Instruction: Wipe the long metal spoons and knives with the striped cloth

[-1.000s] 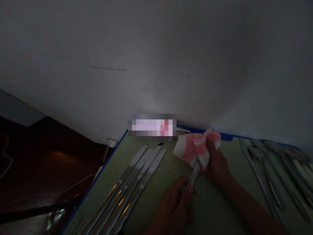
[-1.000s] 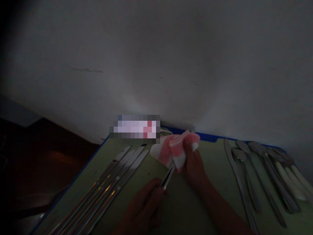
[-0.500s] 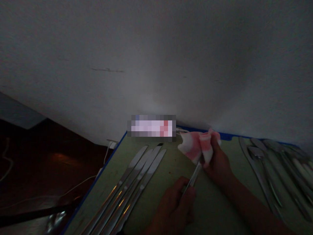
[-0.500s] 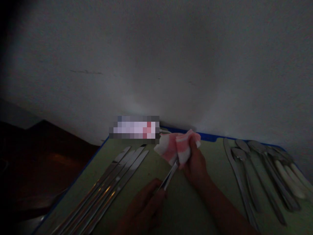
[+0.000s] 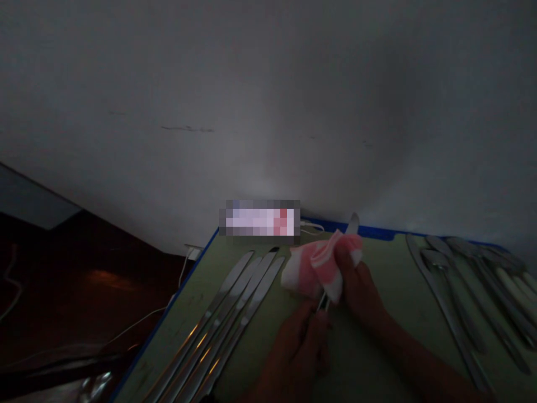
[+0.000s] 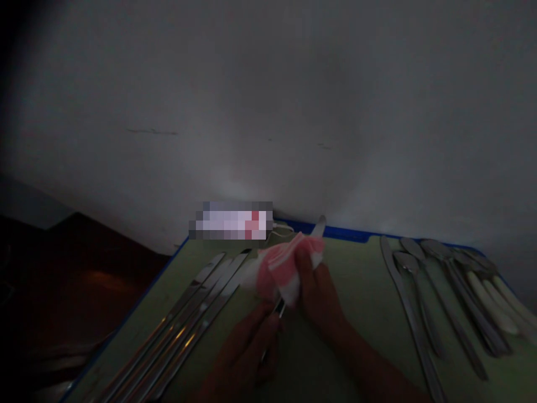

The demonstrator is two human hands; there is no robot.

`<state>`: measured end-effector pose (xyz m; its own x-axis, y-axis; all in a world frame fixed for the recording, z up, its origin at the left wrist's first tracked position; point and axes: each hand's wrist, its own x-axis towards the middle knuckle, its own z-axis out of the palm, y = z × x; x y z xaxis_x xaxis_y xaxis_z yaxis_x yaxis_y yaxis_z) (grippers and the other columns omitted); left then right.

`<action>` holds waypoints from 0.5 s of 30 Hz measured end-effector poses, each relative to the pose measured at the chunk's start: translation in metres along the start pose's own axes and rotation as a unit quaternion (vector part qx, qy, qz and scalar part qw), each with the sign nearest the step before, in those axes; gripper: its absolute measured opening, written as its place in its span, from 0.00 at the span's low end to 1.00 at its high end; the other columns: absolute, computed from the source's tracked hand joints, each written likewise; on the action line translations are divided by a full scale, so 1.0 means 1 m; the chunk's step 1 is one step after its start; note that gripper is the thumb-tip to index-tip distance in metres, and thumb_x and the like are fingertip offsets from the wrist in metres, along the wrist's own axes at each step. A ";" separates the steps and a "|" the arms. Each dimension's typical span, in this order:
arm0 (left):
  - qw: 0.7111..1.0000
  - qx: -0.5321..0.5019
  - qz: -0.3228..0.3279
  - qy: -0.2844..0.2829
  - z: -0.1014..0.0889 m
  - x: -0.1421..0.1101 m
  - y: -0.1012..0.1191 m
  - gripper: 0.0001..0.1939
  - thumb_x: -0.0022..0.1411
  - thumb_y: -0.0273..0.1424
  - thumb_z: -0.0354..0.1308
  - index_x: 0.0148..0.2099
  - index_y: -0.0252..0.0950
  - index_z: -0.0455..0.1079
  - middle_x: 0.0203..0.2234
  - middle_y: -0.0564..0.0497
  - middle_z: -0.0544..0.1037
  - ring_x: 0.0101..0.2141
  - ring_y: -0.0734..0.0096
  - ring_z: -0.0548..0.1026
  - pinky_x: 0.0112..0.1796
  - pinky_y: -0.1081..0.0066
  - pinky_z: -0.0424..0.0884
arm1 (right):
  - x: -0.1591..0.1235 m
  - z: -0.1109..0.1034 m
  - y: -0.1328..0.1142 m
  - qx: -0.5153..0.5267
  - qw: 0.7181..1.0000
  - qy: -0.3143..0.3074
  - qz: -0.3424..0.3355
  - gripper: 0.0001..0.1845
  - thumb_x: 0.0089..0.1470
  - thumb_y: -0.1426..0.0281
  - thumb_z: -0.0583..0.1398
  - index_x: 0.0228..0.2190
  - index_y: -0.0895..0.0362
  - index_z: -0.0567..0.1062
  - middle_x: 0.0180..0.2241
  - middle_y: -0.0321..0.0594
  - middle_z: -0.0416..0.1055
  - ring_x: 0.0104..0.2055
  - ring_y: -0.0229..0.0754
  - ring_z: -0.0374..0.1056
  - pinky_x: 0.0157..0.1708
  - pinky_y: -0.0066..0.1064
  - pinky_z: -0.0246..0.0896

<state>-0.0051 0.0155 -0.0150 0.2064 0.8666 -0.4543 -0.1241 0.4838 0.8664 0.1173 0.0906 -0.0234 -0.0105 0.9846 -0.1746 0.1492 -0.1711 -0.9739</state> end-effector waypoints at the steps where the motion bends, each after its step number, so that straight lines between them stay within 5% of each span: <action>1: 1.000 0.003 0.005 0.006 0.000 0.000 0.000 0.15 0.61 0.44 0.49 0.34 0.37 0.61 0.15 0.61 0.57 0.16 0.80 0.55 0.17 0.79 0.52 | -0.003 0.003 0.002 -0.015 1.000 0.002 -0.005 0.25 0.50 0.49 0.52 0.18 0.57 0.67 0.15 0.35 0.61 0.18 0.35 0.55 0.18 0.27 0.48; 10: 1.000 0.017 0.024 0.007 0.002 -0.001 -0.005 0.18 0.60 0.46 0.49 0.29 0.36 0.61 0.16 0.58 0.59 0.18 0.78 0.57 0.20 0.77 0.56 | -0.012 0.009 0.008 -0.045 0.998 -0.011 -0.035 0.25 0.50 0.49 0.53 0.18 0.58 0.65 0.15 0.33 0.59 0.19 0.34 0.53 0.18 0.26 0.47; 15: 1.000 0.012 0.018 0.017 0.003 -0.003 -0.007 0.18 0.57 0.48 0.52 0.31 0.37 0.62 0.21 0.56 0.62 0.22 0.76 0.60 0.22 0.76 0.59 | -0.005 0.004 0.004 0.025 0.999 0.013 0.028 0.23 0.48 0.50 0.55 0.20 0.58 0.69 0.17 0.35 0.64 0.21 0.36 0.59 0.20 0.27 0.53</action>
<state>-0.0015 0.0094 -0.0190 0.1689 0.8875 -0.4287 -0.1073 0.4489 0.8871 0.1143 0.0849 -0.0267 0.0221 0.9740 -0.2253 0.0996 -0.2264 -0.9689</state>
